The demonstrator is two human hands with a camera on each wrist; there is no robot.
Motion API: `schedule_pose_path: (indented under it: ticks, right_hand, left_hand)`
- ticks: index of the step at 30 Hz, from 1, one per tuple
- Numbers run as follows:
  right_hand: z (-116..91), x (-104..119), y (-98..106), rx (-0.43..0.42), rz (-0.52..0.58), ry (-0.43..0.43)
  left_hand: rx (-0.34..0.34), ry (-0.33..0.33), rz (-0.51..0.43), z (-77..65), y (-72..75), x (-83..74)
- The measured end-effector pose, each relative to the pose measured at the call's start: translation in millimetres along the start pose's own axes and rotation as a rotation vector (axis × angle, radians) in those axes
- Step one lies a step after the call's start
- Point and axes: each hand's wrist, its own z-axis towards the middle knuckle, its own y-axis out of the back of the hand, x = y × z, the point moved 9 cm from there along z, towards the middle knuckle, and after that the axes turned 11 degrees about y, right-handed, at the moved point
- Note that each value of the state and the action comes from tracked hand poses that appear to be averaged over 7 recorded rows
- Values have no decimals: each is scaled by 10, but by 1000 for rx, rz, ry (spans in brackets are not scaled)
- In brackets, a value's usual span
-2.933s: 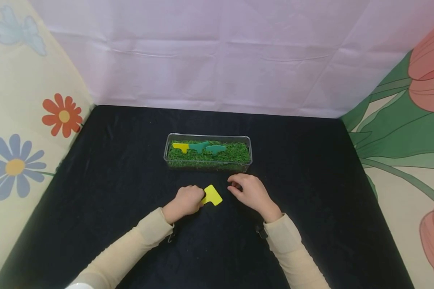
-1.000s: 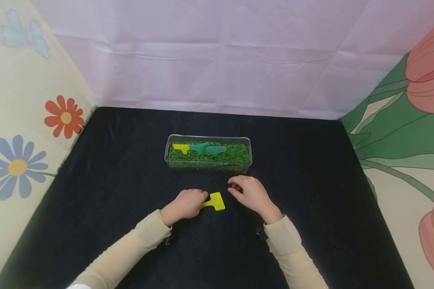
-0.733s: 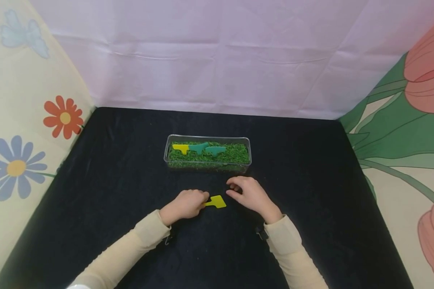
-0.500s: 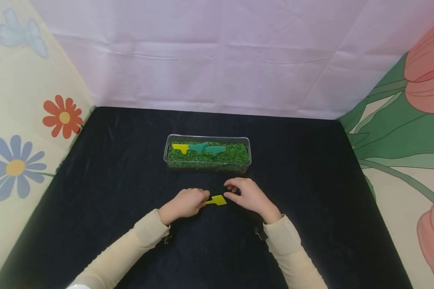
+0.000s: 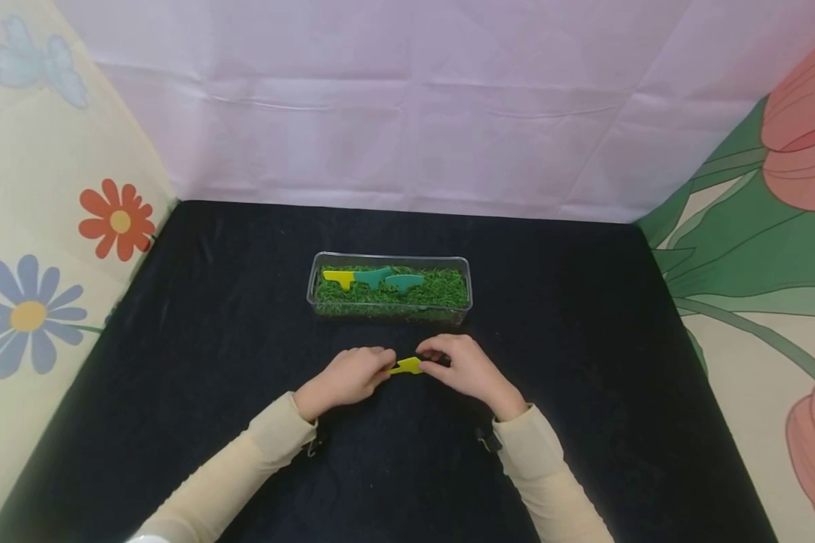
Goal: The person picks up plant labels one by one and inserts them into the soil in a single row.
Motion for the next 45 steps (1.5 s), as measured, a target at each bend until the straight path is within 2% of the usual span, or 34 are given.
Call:
schedule_pose_path:
  ticks: [14,28,36,45]
  right_hand:
    - [20,48,8,-62,31,41]
    - [29,118,33,-120,24,66]
    - [31,181,106,-176,-3,116]
    - [25,201,245,-229,-32,126]
  left_hand:
    - [-79,-18,-62,8,45,15]
    - [-91,-20,-105,-19,70,-5]
    - [-130,-5,-113,-32,114,50]
    - [-153,32,-146,-94,175,169]
